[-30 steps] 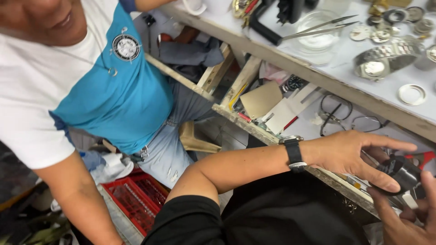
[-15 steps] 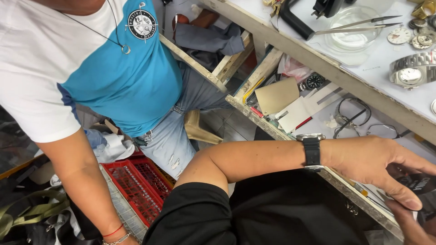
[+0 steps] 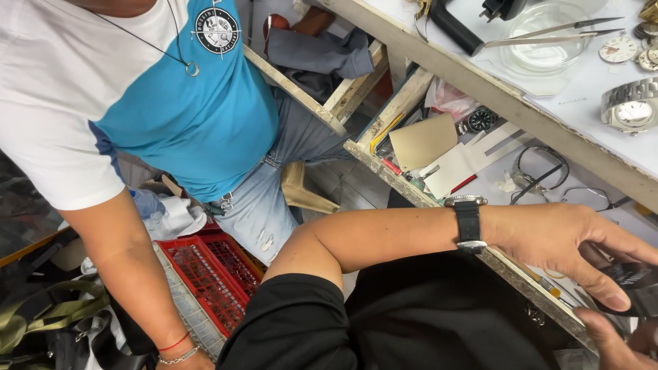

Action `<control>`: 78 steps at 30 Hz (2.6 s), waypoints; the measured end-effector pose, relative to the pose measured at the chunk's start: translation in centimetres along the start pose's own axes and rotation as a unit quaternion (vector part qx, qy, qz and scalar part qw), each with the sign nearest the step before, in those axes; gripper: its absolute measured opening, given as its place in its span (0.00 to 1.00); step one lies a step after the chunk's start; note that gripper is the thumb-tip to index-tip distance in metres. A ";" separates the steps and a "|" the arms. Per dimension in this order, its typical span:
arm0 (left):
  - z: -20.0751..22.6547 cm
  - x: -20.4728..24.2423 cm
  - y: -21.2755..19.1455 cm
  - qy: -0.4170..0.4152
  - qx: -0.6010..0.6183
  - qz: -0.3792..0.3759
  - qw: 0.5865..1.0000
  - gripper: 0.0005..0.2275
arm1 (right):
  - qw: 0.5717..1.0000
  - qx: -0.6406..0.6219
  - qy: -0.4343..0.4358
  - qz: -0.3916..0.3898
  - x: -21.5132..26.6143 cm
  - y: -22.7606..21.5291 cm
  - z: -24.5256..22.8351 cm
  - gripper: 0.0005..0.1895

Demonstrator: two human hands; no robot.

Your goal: The person uses tweezers to manipulate small components on a silver watch band and a watch case back on a cluttered workbench. They handle the watch parts with precision tools while surrounded by various watch movements and repair equipment.

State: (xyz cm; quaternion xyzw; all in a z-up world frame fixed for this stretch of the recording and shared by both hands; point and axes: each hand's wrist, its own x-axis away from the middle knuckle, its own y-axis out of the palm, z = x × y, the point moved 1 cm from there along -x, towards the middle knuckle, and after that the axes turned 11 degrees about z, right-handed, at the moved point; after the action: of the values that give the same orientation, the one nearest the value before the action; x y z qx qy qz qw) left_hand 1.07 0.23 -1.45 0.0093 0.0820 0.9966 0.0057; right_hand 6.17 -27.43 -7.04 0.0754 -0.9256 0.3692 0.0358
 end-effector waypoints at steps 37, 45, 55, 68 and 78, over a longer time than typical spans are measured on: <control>5.2 1.8 1.0 -0.198 0.091 0.116 0.969 0.32 | 0.932 -0.067 -0.350 0.059 2.0 -2.2 -13.2 0.47; 4.5 2.3 0.8 -0.209 0.085 0.118 0.967 0.32 | 0.933 -0.093 -0.341 0.069 2.0 -1.3 -11.9 0.38; 3.5 1.7 0.5 -0.192 0.097 0.122 0.969 0.31 | 0.920 -0.036 -0.383 0.077 2.1 -1.9 -12.6 0.38; 0.4 -0.2 0.1 0.024 -0.477 0.032 0.878 0.32 | 0.945 0.007 -0.324 0.035 -0.9 -4.6 -9.4 0.17; -2.6 -0.8 0.5 0.067 -0.585 -0.028 0.808 0.30 | 0.979 -0.086 -0.180 0.035 0.7 -5.6 -7.9 0.27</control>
State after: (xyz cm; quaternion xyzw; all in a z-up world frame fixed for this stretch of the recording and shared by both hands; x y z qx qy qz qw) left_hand 1.86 -0.66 -3.91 -0.0646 -0.5163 0.8533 0.0321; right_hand 6.53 -26.07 2.58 0.1046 -0.9474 0.2695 -0.1377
